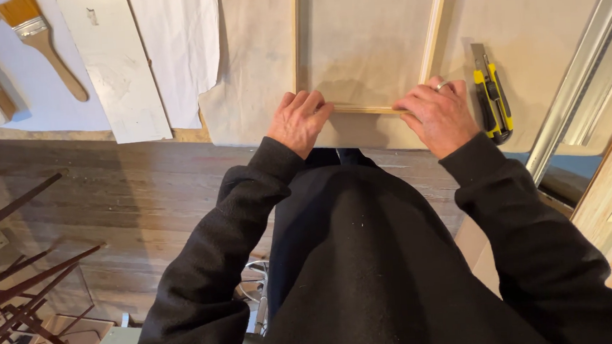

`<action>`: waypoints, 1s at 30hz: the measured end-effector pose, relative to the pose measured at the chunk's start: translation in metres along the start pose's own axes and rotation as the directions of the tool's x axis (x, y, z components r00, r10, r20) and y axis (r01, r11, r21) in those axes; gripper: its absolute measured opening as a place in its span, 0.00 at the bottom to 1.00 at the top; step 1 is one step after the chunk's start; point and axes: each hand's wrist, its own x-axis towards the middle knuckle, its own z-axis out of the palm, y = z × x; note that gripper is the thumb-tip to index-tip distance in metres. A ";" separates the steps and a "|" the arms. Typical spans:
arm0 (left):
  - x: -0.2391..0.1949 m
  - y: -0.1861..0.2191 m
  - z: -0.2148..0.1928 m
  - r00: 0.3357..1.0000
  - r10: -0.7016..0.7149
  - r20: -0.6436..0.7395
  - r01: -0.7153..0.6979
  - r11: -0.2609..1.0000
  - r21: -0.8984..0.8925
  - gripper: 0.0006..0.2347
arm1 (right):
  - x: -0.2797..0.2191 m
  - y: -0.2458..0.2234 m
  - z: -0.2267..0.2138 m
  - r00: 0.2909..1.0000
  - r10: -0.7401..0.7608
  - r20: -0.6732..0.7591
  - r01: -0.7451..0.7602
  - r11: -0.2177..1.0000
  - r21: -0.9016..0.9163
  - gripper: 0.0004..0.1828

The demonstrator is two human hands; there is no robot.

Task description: Assembling a picture frame by measuring, trimming, and fitting wooden spacers inside the frame.

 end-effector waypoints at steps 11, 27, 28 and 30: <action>-0.003 0.010 -0.010 0.996 -0.059 -0.061 0.059 0.998 -0.001 0.05 | -0.014 0.002 0.032 0.982 0.058 -0.179 -0.065 0.997 -0.033 0.13; -0.009 0.011 -0.007 0.995 -0.086 -0.048 0.089 0.994 0.063 0.06 | -0.003 -0.038 0.025 0.981 0.056 -0.185 -0.065 0.997 -0.043 0.09; -0.010 0.011 -0.003 0.995 -0.090 -0.053 0.094 0.993 0.069 0.06 | -0.010 -0.025 0.027 0.981 0.047 -0.188 -0.057 0.997 -0.044 0.09; -0.013 0.011 0.001 0.994 -0.075 -0.085 0.082 0.993 0.082 0.03 | -0.020 -0.002 0.033 0.949 0.002 -0.316 -0.040 0.993 -0.112 0.07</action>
